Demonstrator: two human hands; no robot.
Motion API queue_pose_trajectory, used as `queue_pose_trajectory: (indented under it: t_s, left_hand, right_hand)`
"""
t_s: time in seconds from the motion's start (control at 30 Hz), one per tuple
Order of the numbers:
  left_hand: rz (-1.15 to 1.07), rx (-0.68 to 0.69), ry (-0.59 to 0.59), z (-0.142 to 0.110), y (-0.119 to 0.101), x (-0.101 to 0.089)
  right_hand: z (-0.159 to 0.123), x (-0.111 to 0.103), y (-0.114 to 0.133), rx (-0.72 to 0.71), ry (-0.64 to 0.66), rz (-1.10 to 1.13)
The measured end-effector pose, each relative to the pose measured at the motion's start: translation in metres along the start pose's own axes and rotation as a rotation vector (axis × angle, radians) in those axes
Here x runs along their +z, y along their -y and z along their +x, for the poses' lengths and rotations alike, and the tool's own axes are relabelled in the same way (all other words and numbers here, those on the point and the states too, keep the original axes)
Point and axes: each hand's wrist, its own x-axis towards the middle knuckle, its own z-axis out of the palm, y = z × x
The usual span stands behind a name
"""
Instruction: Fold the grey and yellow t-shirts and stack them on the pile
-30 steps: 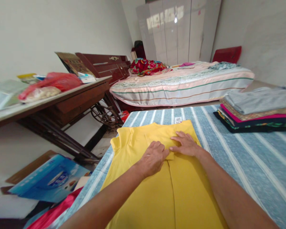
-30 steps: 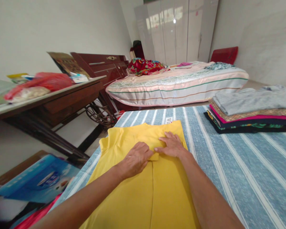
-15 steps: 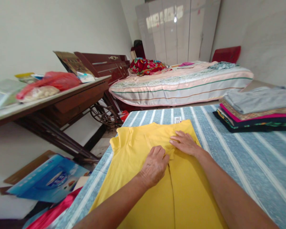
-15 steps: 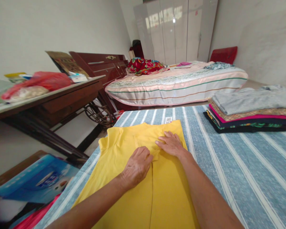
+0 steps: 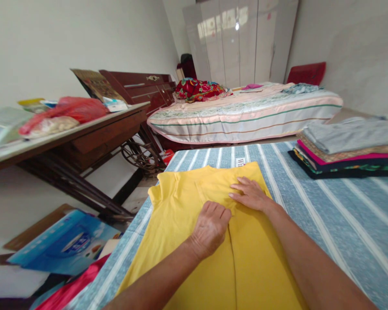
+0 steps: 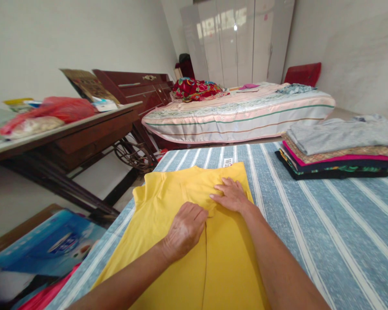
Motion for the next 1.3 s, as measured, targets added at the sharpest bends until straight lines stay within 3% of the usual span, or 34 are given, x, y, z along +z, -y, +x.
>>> queue_pose_trajectory:
  t_s: [0.13,0.43,0.57,0.83,0.93,1.07,1.2,1.3]
  left_hand:
    - [-0.010,-0.106,0.040,0.001,-0.002,-0.002]
    - [0.058,-0.209,0.208,0.002,-0.002,-0.003]
    - [-0.035,-0.210,0.207,0.004,0.001,-0.004]
    - [-0.196,-0.353,0.285,0.005,0.017,-0.011]
    - [-0.179,-0.422,0.276,0.001,0.020,-0.015]
    - [-0.147,-0.628,0.262,-0.010,0.016,-0.020]
    - [-0.346,-0.803,0.191,-0.020,0.012,-0.016]
    - [-0.471,-0.806,0.078,-0.024,0.012,-0.009]
  right_hand:
    - [0.001,0.001,-0.001,0.000,0.008,-0.007]
    - [0.000,-0.002,0.000,-0.007,0.002,-0.016]
    - [-0.001,-0.004,0.002,0.003,0.009,0.000]
    - [0.000,-0.001,0.000,0.018,0.021,0.027]
    - [0.000,-0.001,0.000,0.021,0.022,0.031]
    - [-0.001,-0.003,0.001,0.023,0.035,0.034]
    - [-0.002,-0.004,0.001,0.012,0.042,0.030]
    - [-0.002,-0.003,0.000,0.010,0.047,0.029]
